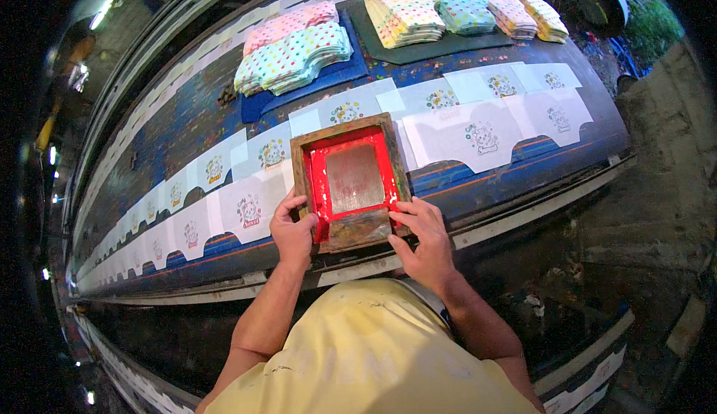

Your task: The person uses a wooden screen-printing frame with red ink to repeatedly print a pattern onto a long roll of white fabric laid out on a table. The person holds the frame with both hands and drags a squeegee across the screen to transfer ink onto the fabric, repeating the motion along the length of the roll.

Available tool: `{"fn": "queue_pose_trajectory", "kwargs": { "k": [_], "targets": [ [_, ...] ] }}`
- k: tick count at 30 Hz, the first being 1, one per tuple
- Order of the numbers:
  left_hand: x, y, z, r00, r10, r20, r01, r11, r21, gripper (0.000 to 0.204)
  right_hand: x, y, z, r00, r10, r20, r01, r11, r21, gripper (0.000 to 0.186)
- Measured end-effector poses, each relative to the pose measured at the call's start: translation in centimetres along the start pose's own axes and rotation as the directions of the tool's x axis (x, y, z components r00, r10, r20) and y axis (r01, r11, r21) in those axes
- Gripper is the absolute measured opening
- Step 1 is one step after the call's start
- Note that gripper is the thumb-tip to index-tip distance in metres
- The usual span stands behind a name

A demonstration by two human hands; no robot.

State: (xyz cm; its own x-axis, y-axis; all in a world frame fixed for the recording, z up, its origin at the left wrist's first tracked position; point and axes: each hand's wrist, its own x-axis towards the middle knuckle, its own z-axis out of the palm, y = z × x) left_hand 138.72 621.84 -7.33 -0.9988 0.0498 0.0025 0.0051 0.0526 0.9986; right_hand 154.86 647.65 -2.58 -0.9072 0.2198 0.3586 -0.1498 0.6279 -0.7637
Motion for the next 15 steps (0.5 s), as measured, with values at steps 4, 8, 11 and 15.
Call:
{"fn": "queue_pose_trajectory", "kwargs": {
  "k": [4, 8, 11, 15],
  "targets": [
    [-0.2, 0.2, 0.2, 1.000, -0.025, 0.000, 0.025, 0.999, -0.033, 0.037, -0.1, -0.3, 0.2, 0.999, -0.001, -0.032, 0.001, 1.000, -0.004, 0.049],
    [-0.1, 0.3, 0.5, 0.999, -0.044, 0.002, 0.044, 0.999, -0.027, 0.035, 0.1, -1.0, 0.5, 0.997, -0.044, -0.069, 0.039, 0.996, -0.080, 0.047],
    [0.1, 0.1, 0.6, 0.999, -0.045, 0.013, 0.046, 0.998, -0.040, 0.034, 0.3, -1.9, 0.3, 0.992, -0.127, -0.024, 0.125, 0.989, -0.078, 0.046],
    [0.0, -0.8, 0.7, 0.999, 0.054, 0.007, -0.054, 0.998, 0.013, 0.032, 0.4, -3.6, 0.3, 0.974, -0.192, 0.122, 0.208, 0.968, -0.139, 0.046]
  ]
}}
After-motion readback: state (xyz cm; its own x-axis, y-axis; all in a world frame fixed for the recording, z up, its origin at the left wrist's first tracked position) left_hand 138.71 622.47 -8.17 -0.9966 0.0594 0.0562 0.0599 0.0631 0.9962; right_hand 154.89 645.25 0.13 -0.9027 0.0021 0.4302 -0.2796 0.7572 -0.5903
